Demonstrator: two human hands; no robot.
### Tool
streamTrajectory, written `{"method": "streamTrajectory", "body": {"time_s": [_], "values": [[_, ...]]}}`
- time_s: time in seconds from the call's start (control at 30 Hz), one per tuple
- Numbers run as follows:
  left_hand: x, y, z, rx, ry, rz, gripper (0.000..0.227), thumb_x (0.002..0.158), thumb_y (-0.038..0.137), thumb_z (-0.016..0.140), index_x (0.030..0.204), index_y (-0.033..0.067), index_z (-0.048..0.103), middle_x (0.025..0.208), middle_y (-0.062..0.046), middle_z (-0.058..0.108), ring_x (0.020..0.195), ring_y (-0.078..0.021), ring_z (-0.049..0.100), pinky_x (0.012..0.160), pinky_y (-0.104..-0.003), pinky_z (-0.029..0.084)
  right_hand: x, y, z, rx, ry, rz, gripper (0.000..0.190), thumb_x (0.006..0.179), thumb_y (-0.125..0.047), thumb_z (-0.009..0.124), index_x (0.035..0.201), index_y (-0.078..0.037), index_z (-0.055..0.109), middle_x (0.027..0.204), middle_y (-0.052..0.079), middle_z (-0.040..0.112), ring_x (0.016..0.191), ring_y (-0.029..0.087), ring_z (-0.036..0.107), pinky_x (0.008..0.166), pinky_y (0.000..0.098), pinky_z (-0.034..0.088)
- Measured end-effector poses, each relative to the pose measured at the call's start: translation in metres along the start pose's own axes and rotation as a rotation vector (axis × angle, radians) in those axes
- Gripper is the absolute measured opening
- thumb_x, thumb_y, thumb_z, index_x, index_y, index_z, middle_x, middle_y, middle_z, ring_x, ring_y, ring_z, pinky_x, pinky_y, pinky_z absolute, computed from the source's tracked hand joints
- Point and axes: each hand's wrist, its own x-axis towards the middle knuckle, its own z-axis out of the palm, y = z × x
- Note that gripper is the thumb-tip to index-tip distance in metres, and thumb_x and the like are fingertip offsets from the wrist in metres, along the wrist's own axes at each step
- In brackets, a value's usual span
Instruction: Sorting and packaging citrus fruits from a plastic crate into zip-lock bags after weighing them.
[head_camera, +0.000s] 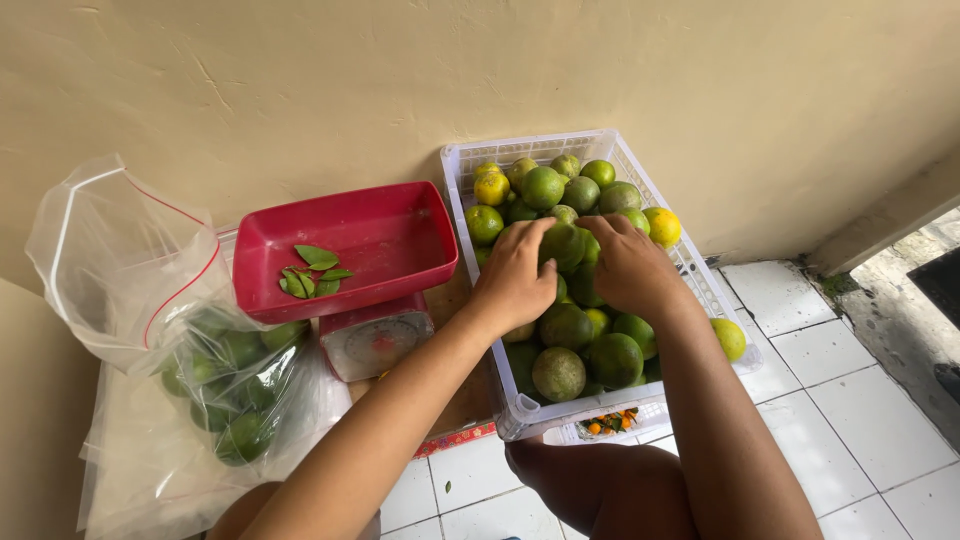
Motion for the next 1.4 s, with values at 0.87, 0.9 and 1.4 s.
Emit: {"method": "streamTrajectory", "body": {"time_s": [0.87, 0.9, 1.4], "values": [[0.016, -0.052, 0.012, -0.4, 0.209, -0.154, 0.063, 0.106, 0.055, 0.031, 0.145, 0.0068, 0.031, 0.123, -0.035, 0.055, 0.077, -0.0356, 0.075, 0.065, -0.044, 0.064, 0.039, -0.002, 0.052, -0.29, 0.076, 0.132, 0.068, 0.09, -0.029, 0.055, 0.152, -0.007, 0.044, 0.141, 0.017, 0.047, 0.123, 0.038, 0.051, 0.092, 0.0473, 0.045], [0.011, -0.045, 0.008, -0.4, 0.195, -0.154, 0.059, 0.106, 0.054, 0.027, 0.146, 0.0126, 0.035, 0.12, -0.03, 0.059, 0.076, -0.0333, 0.076, 0.066, -0.044, 0.063, 0.041, -0.007, 0.053, -0.286, 0.088, 0.168, 0.071, 0.091, -0.034, 0.059, 0.151, 0.001, 0.044, 0.134, 0.019, 0.046, 0.119, 0.039, 0.051, 0.093, 0.0482, 0.047], [0.009, -0.058, 0.013, -0.506, 0.228, -0.137, 0.057, 0.103, 0.059, 0.04, 0.137, 0.0134, 0.043, 0.099, -0.019, 0.065, 0.074, -0.0241, 0.074, 0.069, -0.04, 0.06, 0.042, -0.008, 0.043, -0.197, 0.089, 0.146, 0.07, 0.079, -0.034, 0.083, 0.137, -0.005, 0.054, 0.129, 0.019, 0.051, 0.123, 0.042, 0.053, 0.096, 0.0525, 0.05]]}}
